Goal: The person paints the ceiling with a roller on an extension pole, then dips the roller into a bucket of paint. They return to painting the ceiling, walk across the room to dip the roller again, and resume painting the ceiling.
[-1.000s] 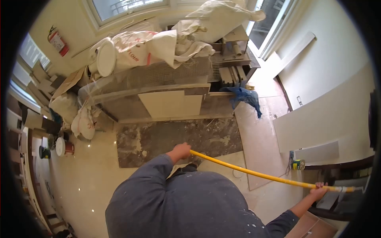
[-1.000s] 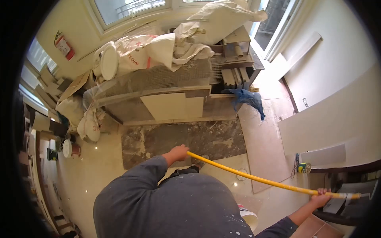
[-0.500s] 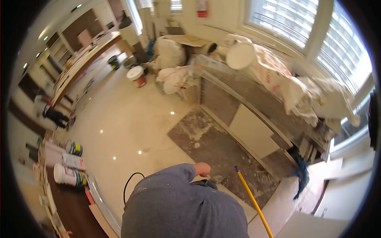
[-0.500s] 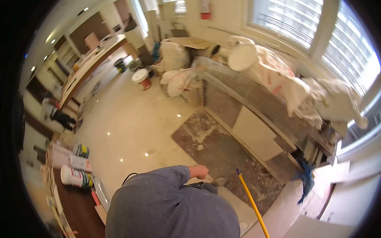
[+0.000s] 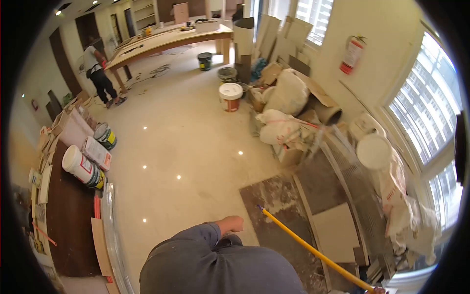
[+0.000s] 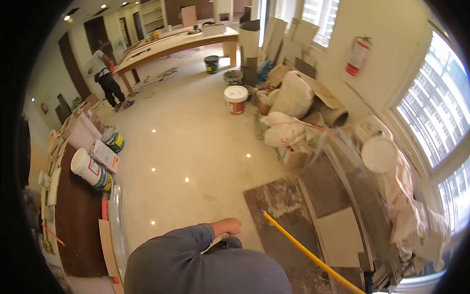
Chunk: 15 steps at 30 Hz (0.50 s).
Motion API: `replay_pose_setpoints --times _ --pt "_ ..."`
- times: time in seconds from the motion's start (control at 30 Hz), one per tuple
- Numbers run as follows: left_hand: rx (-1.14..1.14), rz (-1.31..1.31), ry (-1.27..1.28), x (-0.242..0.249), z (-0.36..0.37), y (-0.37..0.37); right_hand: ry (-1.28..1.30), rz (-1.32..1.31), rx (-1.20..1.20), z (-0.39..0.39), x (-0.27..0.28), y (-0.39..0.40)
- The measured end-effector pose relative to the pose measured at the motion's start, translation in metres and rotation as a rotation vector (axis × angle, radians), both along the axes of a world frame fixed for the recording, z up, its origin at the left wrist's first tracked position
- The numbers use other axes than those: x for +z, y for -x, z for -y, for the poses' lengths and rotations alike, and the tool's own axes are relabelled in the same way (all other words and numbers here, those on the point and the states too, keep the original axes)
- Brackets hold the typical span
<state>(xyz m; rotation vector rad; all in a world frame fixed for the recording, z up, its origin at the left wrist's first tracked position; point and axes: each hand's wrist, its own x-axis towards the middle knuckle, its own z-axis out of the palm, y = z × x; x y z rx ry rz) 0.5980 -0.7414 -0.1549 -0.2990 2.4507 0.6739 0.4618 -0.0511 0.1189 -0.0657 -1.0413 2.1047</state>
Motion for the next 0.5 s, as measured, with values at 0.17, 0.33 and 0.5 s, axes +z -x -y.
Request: replay_pose_setpoints --times 0.17,0.33,0.5 --pt "0.219 -0.113 -0.013 0.013 0.159 0.003 -1.223 0.047 -0.81 0.17 -0.023 0.173" --pt "0.422 -0.29 0.014 0.085 0.325 0.04 -1.099 0.061 -0.426 0.412 -0.009 0.288" --pt "0.692 -0.448 0.125 0.059 0.504 0.023 -1.248 0.013 -0.275 0.643 -0.038 0.42"
